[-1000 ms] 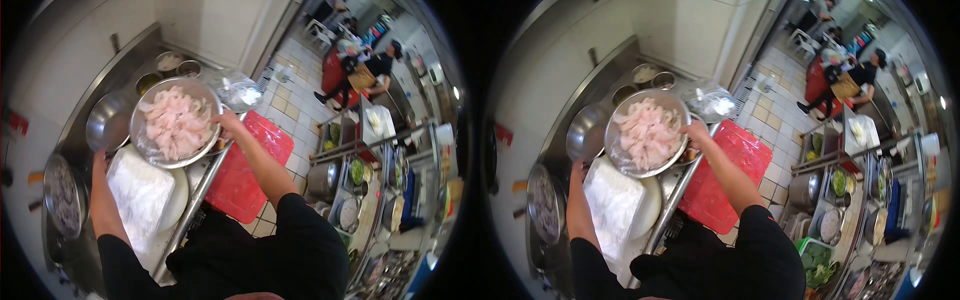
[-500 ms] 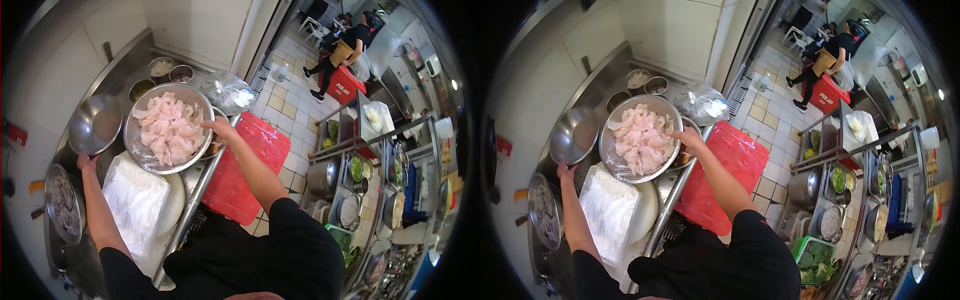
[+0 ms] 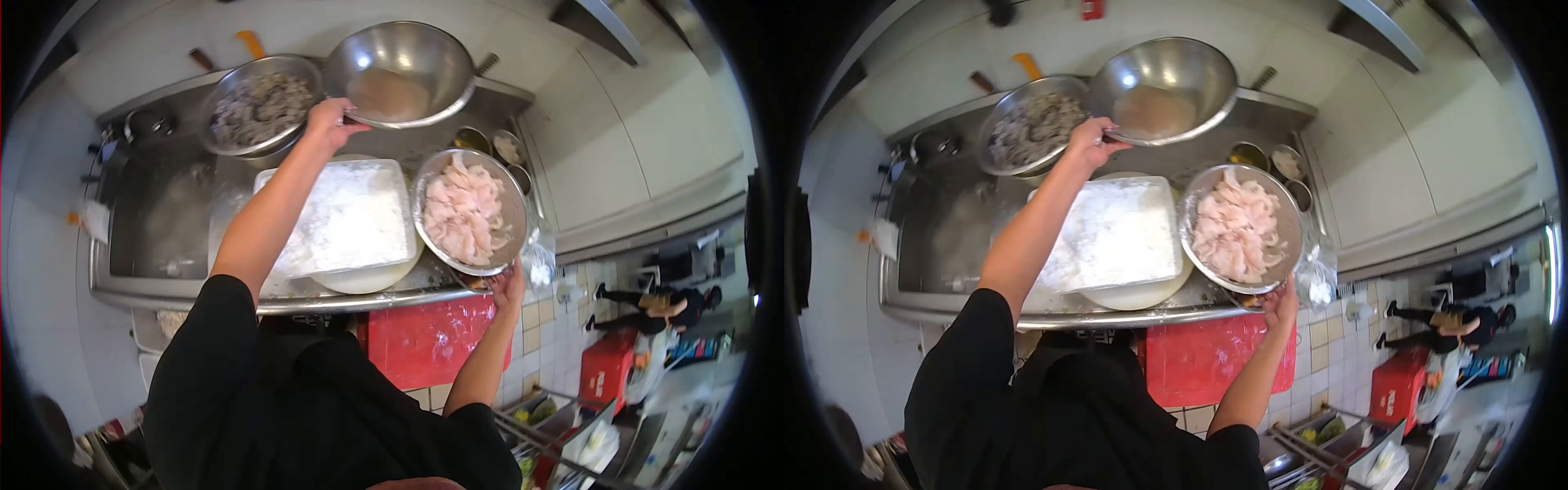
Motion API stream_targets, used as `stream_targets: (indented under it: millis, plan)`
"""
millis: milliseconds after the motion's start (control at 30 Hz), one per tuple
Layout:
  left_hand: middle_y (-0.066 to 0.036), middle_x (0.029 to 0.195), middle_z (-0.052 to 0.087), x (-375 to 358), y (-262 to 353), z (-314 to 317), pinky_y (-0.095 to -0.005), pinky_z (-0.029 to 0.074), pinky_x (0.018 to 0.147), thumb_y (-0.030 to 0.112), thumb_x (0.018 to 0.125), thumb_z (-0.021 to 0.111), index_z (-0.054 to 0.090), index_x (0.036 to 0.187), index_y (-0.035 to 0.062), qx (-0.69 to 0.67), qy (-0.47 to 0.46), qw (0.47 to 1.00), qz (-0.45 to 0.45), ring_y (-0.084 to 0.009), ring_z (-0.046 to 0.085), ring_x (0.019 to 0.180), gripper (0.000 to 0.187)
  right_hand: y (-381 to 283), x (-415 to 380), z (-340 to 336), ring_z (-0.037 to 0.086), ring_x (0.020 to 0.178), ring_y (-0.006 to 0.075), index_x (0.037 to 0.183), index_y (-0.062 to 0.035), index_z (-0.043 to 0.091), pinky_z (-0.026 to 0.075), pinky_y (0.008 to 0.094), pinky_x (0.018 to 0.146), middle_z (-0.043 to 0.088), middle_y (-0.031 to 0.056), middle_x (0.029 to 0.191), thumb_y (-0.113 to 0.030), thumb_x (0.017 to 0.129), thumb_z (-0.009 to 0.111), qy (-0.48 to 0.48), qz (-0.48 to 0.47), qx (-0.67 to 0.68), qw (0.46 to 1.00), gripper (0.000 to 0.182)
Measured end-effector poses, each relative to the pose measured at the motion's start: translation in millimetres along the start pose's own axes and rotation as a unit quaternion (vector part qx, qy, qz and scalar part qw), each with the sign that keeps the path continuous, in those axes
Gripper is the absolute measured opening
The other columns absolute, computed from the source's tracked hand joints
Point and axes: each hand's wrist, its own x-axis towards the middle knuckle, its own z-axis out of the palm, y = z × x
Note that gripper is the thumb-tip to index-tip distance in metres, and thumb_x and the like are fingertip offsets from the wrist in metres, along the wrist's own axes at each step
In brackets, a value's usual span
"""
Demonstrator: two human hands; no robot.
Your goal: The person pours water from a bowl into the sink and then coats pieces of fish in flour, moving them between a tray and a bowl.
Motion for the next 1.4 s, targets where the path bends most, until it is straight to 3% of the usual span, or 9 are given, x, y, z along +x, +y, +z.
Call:
stream_targets:
  millis: [233,300,433,633,800,833,1033,1267,1400]
  plan:
    - [-0.021,0.097,0.056,-74,40,-80,-0.0601,0.055,0.068,0.0,0.077,0.056,0.056,0.095,-0.0046,-0.094,-0.135,0.986,0.041,-0.0409,0.06,0.085,0.019,10,-55,-11,0.05,0.102,0.0294,0.136,-0.0052,0.033,0.047,0.0499,0.094,0.049,0.0149,0.116,-0.032,0.093,0.054,0.092,-0.092,-0.052,0.99,0.055]
    - [-0.018,0.086,0.053,-112,64,-96,-0.0623,0.054,0.063,-0.003,0.074,0.056,0.051,0.093,-0.006,-0.113,-0.029,0.993,0.019,-0.0388,0.059,0.071,0.02,14,-61,-21,0.05,0.101,0.0255,0.141,-0.0088,0.033,0.045,0.0491,0.095,0.042,0.0126,0.132,-0.03,0.092,0.057,0.089,-0.075,-0.031,0.993,0.058]
    - [-0.021,0.088,0.057,-162,100,-161,-0.0515,0.059,0.063,-0.006,0.073,0.056,0.054,0.092,-0.0105,-0.121,0.021,0.992,0.034,-0.0365,0.063,0.076,0.02,33,-96,-3,0.052,0.088,0.0161,0.127,-0.0026,0.046,0.048,0.045,0.092,0.051,0.0102,0.118,-0.026,0.09,0.061,0.062,-0.061,0.0,0.996,0.046]
    - [-0.025,0.102,0.057,-215,138,-269,-0.051,0.06,0.067,-0.008,0.076,0.05,0.047,0.107,-0.0135,-0.156,0.046,0.985,0.066,-0.0415,0.063,0.088,0.032,64,-141,30,0.053,0.062,0.0115,0.109,-0.0032,0.056,0.052,0.0408,0.083,0.062,0.0046,0.087,-0.025,0.09,0.063,0.014,-0.036,-0.012,0.999,0.03]
    - [-0.028,0.108,0.056,-205,146,-370,-0.0393,0.062,0.058,-0.002,0.086,0.043,0.046,0.11,-0.0145,-0.424,0.036,0.903,-0.052,-0.045,0.062,0.094,0.027,95,-172,64,0.054,0.056,0.0105,0.104,-0.006,0.059,0.053,0.0397,0.08,0.064,0.0014,0.079,-0.024,0.09,0.061,0.009,-0.016,-0.032,0.999,0.023]
    - [-0.029,0.109,0.057,-207,147,-380,-0.0272,0.059,0.051,0.003,0.089,0.046,0.05,0.109,-0.011,-0.408,0.01,0.913,-0.023,-0.0361,0.065,0.089,0.025,100,-175,70,0.054,0.054,0.0108,0.106,-0.0057,0.059,0.054,0.0394,0.079,0.064,0.0023,0.079,-0.024,0.091,0.061,0.016,-0.009,-0.032,0.999,0.024]
    - [-0.028,0.11,0.058,-174,124,-463,-0.0146,0.05,0.043,0.016,0.094,0.044,0.056,0.11,-0.0014,-0.639,-0.082,0.761,-0.077,-0.0097,0.056,0.056,0.026,122,-189,94,0.053,0.053,0.011,0.102,-0.0079,0.059,0.054,0.0365,0.078,0.065,0.0012,0.08,-0.024,0.091,0.061,0.007,0.028,-0.057,0.998,0.02]
    - [-0.026,0.113,0.057,-136,58,-543,-0.0145,0.044,0.036,0.013,0.095,0.035,0.055,0.11,0.0018,-0.573,0.07,0.81,-0.106,-0.0064,0.044,0.04,0.028,134,-193,92,0.053,0.052,0.0118,0.103,-0.008,0.059,0.054,0.0391,0.08,0.065,0.0019,0.08,-0.026,0.092,0.059,0.048,0.044,-0.089,0.994,0.022]
    - [-0.028,0.115,0.056,-110,14,-565,-0.0152,0.044,0.035,0.015,0.095,0.035,0.053,0.107,0.0,-0.594,0.098,0.78,-0.17,-0.0162,0.053,0.051,0.026,142,-202,79,0.054,0.051,0.0134,0.106,-0.0091,0.056,0.054,0.0407,0.079,0.064,0.0002,0.075,-0.027,0.093,0.057,0.084,0.066,-0.098,0.989,0.022]
